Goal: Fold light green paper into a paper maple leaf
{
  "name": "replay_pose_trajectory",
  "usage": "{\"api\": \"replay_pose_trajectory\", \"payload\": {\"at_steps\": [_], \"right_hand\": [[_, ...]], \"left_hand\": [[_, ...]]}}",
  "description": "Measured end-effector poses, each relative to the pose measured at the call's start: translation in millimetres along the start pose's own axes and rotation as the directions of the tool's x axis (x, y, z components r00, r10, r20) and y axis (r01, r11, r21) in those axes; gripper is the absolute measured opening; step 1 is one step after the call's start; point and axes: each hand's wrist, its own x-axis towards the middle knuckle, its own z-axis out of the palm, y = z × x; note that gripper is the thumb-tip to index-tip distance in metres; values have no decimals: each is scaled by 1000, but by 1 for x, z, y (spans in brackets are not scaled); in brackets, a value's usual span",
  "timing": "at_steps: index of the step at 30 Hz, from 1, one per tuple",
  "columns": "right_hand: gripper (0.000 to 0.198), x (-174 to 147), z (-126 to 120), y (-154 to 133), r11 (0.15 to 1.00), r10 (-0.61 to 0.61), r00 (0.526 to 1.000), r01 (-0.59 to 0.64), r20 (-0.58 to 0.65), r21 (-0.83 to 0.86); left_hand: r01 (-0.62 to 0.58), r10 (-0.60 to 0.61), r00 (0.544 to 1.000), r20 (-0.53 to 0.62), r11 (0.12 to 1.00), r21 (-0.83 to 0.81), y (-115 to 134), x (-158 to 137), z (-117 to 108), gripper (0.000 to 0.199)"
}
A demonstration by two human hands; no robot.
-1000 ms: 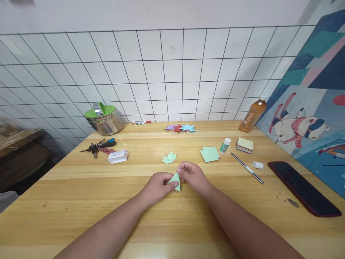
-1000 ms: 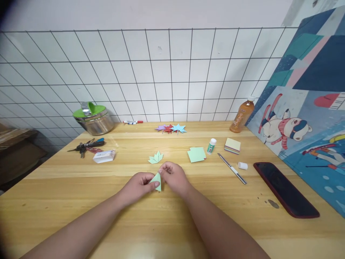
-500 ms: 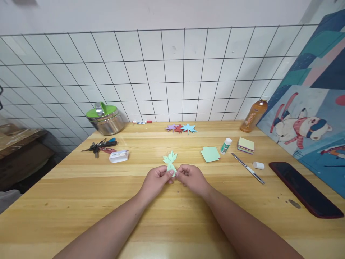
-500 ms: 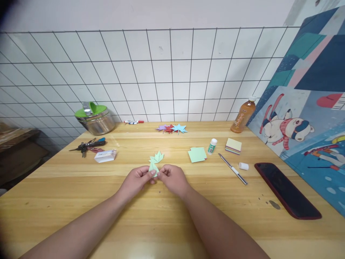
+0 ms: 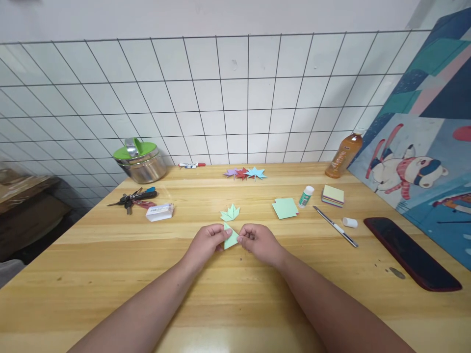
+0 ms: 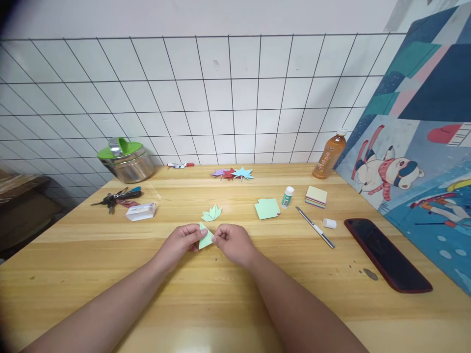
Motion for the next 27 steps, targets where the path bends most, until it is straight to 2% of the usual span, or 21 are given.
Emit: {"api": "replay_pose_trajectory", "payload": {"at_steps": [4, 9, 14, 19, 21, 24, 27], "right_hand": [[16, 2, -3, 2, 998, 31, 999, -30, -18, 58], [18, 5, -6, 2, 974, 84, 995, -69, -60, 214], [18, 4, -4, 2, 979, 47, 995, -29, -87, 200], [20, 3, -1, -2, 971, 68, 997, -56, -42, 233], [20, 3, -3, -4, 964, 92, 995, -80, -35, 254], [21, 4, -6, -3, 947, 132, 991, -121, -15, 299], [21, 4, -6, -1, 950, 114, 993, -113, 15, 291]], "left_hand": [[21, -21, 1000, -10, 1000, -19, 1, 0, -2, 33], [46, -48, 998, 41, 997, 62, 3, -1, -1, 35], [39, -41, 999, 12, 994, 102, -2, 1, 0, 32], [2, -9, 999, 35, 979, 203, -4, 0, 1, 34], [18, -25, 999, 44, 985, 172, -2, 0, 1, 37], [92, -92, 996, 13, 995, 34, 1, 0, -2, 43], [115, -115, 993, 17, 993, -1, 3, 0, -4, 42]]}}
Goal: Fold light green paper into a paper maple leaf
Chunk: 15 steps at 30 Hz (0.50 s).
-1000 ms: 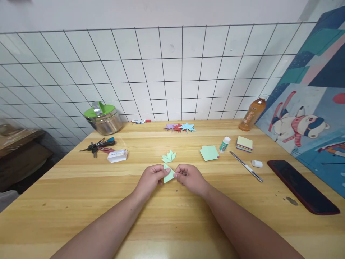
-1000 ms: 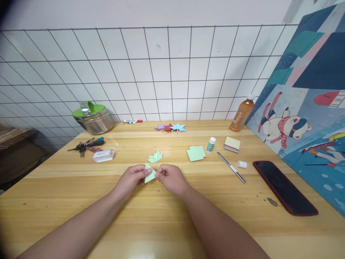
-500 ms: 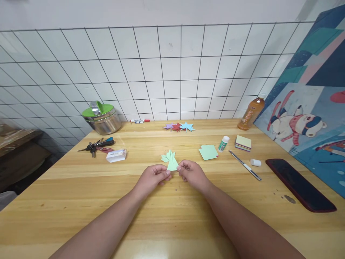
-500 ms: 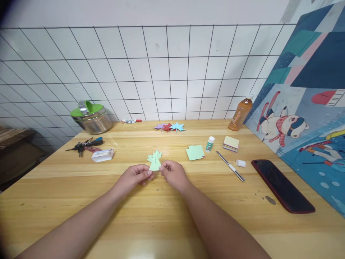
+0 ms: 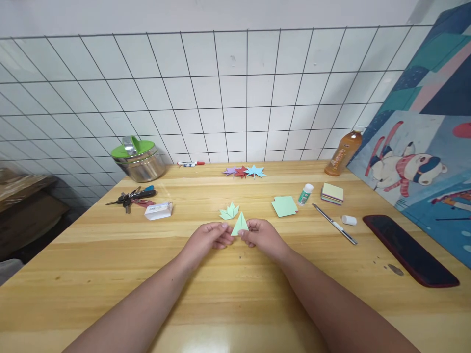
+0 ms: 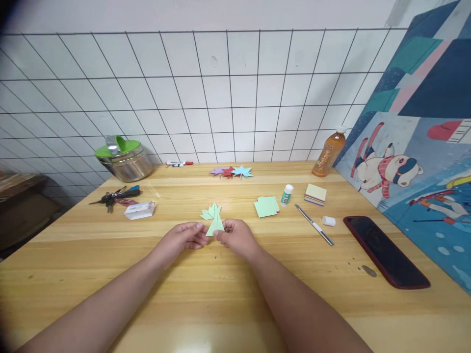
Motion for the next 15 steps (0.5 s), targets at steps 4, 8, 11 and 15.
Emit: {"api": "replay_pose_trajectory", "payload": {"at_steps": [4, 8, 11, 15], "right_hand": [[18, 1, 3, 2, 999, -39, 999, 39, -6, -30], [20, 1, 6, 3, 998, -69, 998, 69, 13, -3], [20, 1, 5, 2, 998, -68, 998, 68, 8, -3], [19, -1, 4, -1, 998, -56, 998, 56, 18, 12]], "left_hand": [[-43, 45, 999, -20, 996, 77, -2, 0, 4, 33], [-117, 123, 992, -35, 983, 140, -5, 1, 8, 27], [-160, 166, 986, -14, 968, 194, -7, 2, 8, 25], [-174, 176, 984, 11, 959, 223, -8, 3, 8, 24]]}}
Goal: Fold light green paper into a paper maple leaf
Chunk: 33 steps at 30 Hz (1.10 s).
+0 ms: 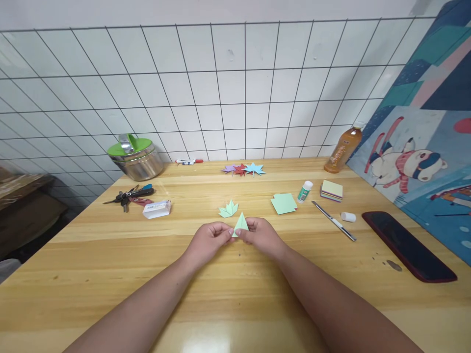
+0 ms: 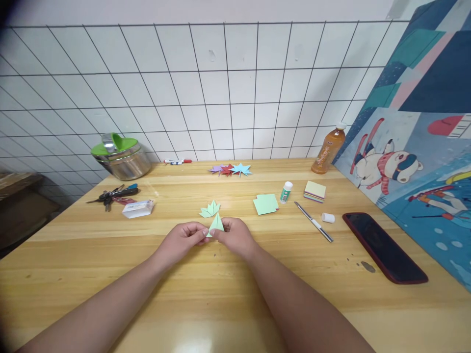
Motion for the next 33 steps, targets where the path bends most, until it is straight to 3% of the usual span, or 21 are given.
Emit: {"api": "replay_pose_trajectory", "payload": {"at_steps": [10, 17, 24, 29, 33], "right_hand": [[19, 1, -1, 0, 1000, 29, 1000, -29, 4, -8], [17, 0, -3, 2, 998, 7, 1000, -7, 6, -61], [20, 0, 1, 2, 999, -12, 1000, 12, 18, -46], [23, 1, 2, 2, 999, -50, 999, 50, 11, 14], [20, 2, 0, 3, 999, -13, 998, 10, -54, -51]], "left_hand": [[-28, 28, 999, 17, 999, 29, -3, 1, -1, 24], [-79, 66, 990, 124, 991, 106, 4, -5, -4, 25], [-43, 36, 998, 47, 986, 158, 2, -5, -3, 23], [-101, 112, 991, -68, 983, 156, 4, -4, -5, 21], [-118, 131, 989, -74, 980, 161, 3, -3, -4, 21]]}}
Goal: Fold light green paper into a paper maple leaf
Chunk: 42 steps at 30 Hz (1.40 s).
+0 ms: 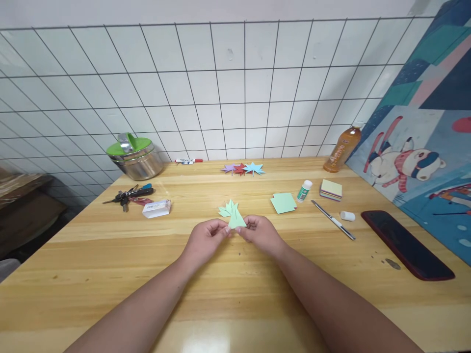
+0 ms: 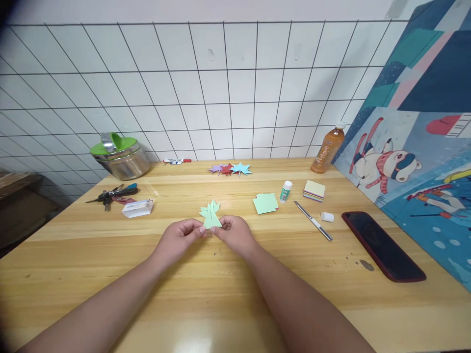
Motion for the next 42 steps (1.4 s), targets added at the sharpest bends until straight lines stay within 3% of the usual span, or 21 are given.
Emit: {"api": "replay_pose_trajectory", "payload": {"at_steps": [6, 13, 30, 36, 42], "right_hand": [[25, -1, -3, -1, 999, 11, 1000, -11, 9, -35], [24, -1, -3, -3, 999, 30, 998, -32, 59, 36], [19, 1, -4, 0, 1000, 12, 1000, -12, 3, 22], [15, 2, -6, 7, 985, -39, 999, 32, -35, -169], [14, -3, -3, 5, 930, -140, 990, 141, 29, -339]], "left_hand": [[-1, 5, 998, 64, 997, -72, 3, -3, 5, 22], [-2, 2, 1000, 1, 999, -55, 0, -1, 3, 19], [46, -46, 999, -10, 999, -7, -1, 1, -1, 23], [6, -2, 998, 57, 998, -70, 0, 1, 0, 24], [-1, -1, 1000, -11, 993, -121, 1, 1, -2, 25]]}}
